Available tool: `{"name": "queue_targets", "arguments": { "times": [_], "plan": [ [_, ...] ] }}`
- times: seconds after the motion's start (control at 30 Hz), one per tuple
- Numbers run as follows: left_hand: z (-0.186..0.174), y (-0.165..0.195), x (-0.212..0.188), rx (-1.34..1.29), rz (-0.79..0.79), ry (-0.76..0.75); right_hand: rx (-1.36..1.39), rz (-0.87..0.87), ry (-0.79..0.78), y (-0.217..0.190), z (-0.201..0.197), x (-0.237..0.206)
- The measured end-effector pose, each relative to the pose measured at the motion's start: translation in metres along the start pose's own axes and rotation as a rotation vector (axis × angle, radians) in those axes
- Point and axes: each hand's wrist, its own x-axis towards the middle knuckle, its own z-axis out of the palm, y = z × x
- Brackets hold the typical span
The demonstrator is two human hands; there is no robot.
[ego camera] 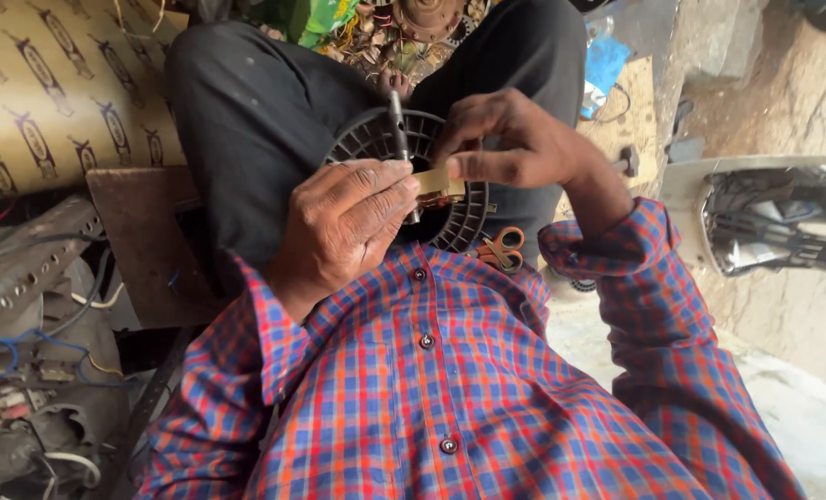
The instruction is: The person winds copper wire around a motor stator core, using cardboard spacers to separate coil sections. They repeatedly wrap the wire, adjust the spacers, and trim excess wire with scissors.
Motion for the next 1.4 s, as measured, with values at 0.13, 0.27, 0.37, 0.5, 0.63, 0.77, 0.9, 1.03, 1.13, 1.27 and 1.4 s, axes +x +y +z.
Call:
{"name": "queue_targets", "arguments": {
  "times": [0.13, 0.27, 0.37, 0.5, 0.63, 0.77, 0.9, 1.03, 1.13, 1.27, 1.4],
  "plan": [
    [-0.001, 0.0, 0.012, -0.079, -0.07, 0.055, -0.227, -0.052, 0.111, -0.01, -0.009, 0.014],
    [-0.001, -0.005, 0.039, -0.315, -0.259, 0.053, -0.645, -0.139, 0.338, -0.019, -0.014, 0.035],
    [0.003, -0.013, 0.048, -0.144, -0.269, -0.199, -0.807, -0.187, 0.476, -0.025, -0.014, 0.04],
    [0.011, -0.019, 0.036, -0.106, -0.13, -0.121, -0.836, -0.216, 0.462, -0.022, -0.008, 0.036],
    [0.023, -0.024, 0.018, -0.006, -0.212, -0.205, -0.746, -0.109, 0.455, -0.007, 0.0, 0.037],
    [0.03, -0.026, 0.018, -0.026, -0.256, -0.209, -0.687, -0.06, 0.462, 0.006, 0.001, 0.038],
    [0.026, -0.023, 0.025, -0.098, -0.335, -0.22, -0.708, -0.03, 0.435, 0.01, 0.001, 0.037],
    [0.019, -0.022, 0.024, -0.083, -0.324, -0.186, -0.73, -0.066, 0.397, 0.012, -0.002, 0.038],
    [0.021, -0.03, 0.026, -0.276, -0.104, -0.004, -0.79, -0.109, 0.412, 0.008, -0.009, 0.041],
    [0.021, -0.053, 0.05, -0.021, -0.311, 0.036, -0.965, -0.17, 0.527, -0.022, -0.006, 0.042],
    [-0.007, -0.06, 0.077, -0.158, -0.415, -0.392, -0.998, -0.341, 0.339, -0.079, 0.03, 0.033]
  ]
}}
